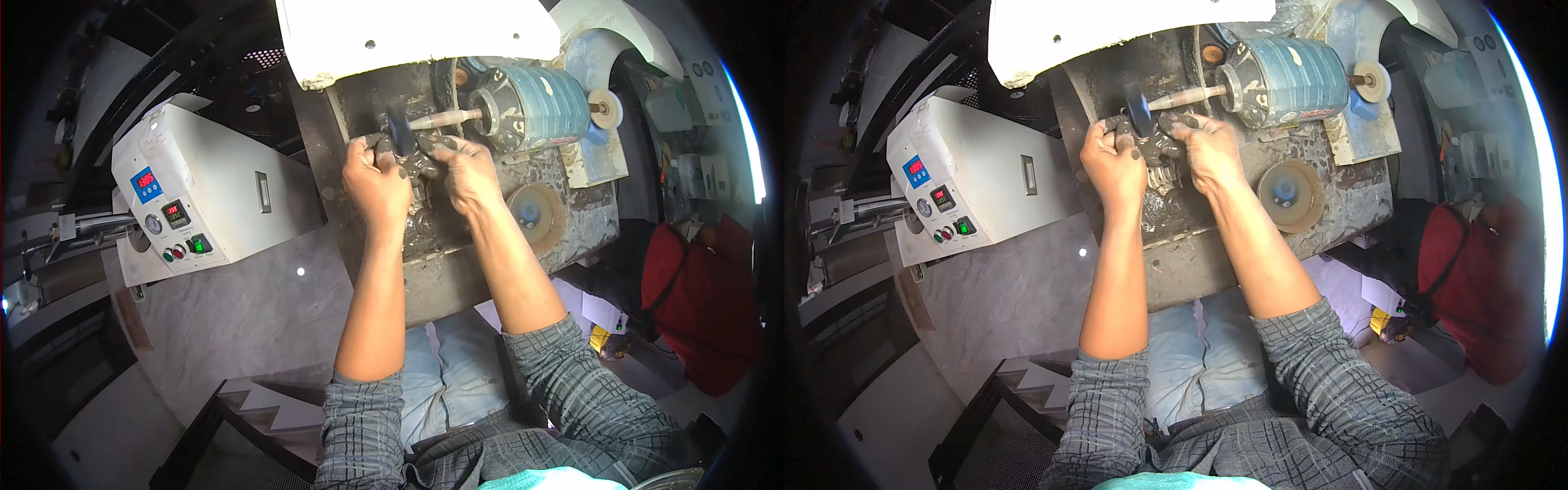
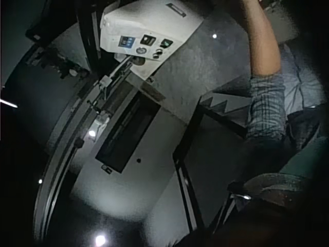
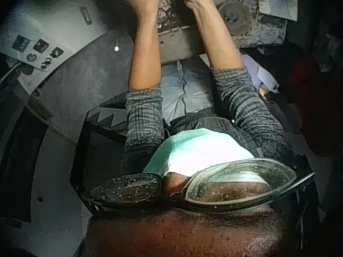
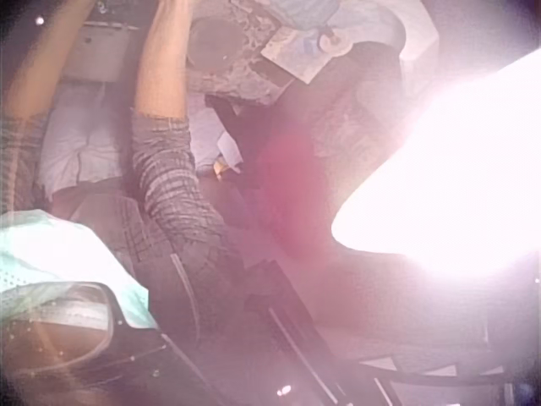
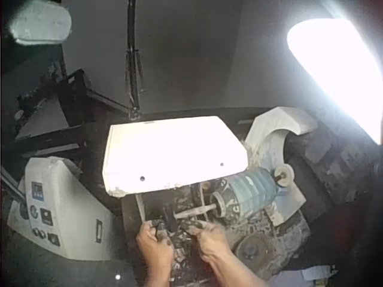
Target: Polishing a dental prosthesis using a bench lathe.
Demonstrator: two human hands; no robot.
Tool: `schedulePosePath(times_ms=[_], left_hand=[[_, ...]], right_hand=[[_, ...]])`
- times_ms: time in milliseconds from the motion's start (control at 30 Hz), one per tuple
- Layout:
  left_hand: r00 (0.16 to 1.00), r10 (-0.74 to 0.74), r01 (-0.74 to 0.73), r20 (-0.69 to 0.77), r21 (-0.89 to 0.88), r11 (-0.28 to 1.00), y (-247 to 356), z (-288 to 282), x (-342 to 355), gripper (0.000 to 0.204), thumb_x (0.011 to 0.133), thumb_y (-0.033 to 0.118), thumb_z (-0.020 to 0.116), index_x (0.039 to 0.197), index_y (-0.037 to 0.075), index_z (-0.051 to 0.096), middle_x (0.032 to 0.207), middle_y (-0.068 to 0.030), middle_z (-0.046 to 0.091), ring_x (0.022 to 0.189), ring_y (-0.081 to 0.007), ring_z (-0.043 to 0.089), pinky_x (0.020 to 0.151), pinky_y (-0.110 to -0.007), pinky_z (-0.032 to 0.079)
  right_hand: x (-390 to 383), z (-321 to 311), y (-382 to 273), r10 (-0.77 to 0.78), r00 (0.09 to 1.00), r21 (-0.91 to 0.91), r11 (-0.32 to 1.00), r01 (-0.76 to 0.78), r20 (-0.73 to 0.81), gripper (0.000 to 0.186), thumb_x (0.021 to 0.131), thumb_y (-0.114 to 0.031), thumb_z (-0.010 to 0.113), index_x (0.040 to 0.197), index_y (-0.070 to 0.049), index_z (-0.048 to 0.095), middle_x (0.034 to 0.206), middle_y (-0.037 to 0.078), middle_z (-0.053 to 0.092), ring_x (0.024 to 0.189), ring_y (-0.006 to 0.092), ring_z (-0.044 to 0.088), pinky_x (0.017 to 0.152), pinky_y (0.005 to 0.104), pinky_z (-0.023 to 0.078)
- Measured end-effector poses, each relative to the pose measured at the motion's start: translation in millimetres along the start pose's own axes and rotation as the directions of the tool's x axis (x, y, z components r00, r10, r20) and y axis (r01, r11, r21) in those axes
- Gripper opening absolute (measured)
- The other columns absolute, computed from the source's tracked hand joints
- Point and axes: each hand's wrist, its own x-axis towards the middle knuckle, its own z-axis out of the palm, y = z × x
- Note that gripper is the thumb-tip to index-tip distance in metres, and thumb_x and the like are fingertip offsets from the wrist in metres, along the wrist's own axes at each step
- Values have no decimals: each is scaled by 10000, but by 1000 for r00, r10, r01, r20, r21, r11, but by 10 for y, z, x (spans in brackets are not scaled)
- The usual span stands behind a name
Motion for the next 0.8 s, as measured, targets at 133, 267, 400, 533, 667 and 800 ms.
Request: schedulePosePath(times_ms=[133,267,400,533,667,800], left_hand=[[978,-194,178,-74,-179,968,-103,108,41,154,858,-117,512,1001,-106,568,766,-68,644,652,-67,557,571,-209,413],[960,-279,272,-30,-142,952,-64,106,46,145,858,-107,510,996,-134,545,753,-66,630,636,-70,548,560,-209,408],[999,3,-2,-46,9,1000,-19,-39,1,182,852,-138,443,1005,-121,541,777,-93,626,696,-111,598,625,-228,448],[984,178,-177,-21,24,984,76,-65,-185,251,827,-168,400,1019,-100,546,866,-133,645,794,-150,633,714,-253,481],[946,319,-312,-58,106,944,-26,-9,-247,288,809,-180,380,1027,-89,546,928,-139,644,854,-157,633,766,-266,487],[984,157,-162,-85,-64,985,0,50,-128,236,839,-159,400,1002,-89,556,876,-117,646,772,-129,621,703,-249,478]], right_hand=[[140,-20,-58,30,1000,-34,999,-30,0,145,820,69,645,954,53,698,877,118,719,707,166,670,642,286,569],[134,7,-82,29,998,-78,996,-33,-51,131,822,63,651,946,54,695,869,123,717,702,166,668,648,285,563],[-34,73,-13,65,998,-58,996,-66,-18,127,831,59,644,949,56,691,862,120,716,706,163,668,665,284,553],[-128,45,104,28,999,61,998,-29,15,163,840,79,608,982,68,687,875,115,715,721,167,673,689,282,561],[-144,64,113,-9,1000,57,998,9,6,206,841,101,576,1014,67,684,896,114,714,724,168,675,702,273,565],[18,53,118,-1,1000,50,999,1,2,194,835,93,590,998,55,688,883,115,713,716,166,672,677,279,558]])
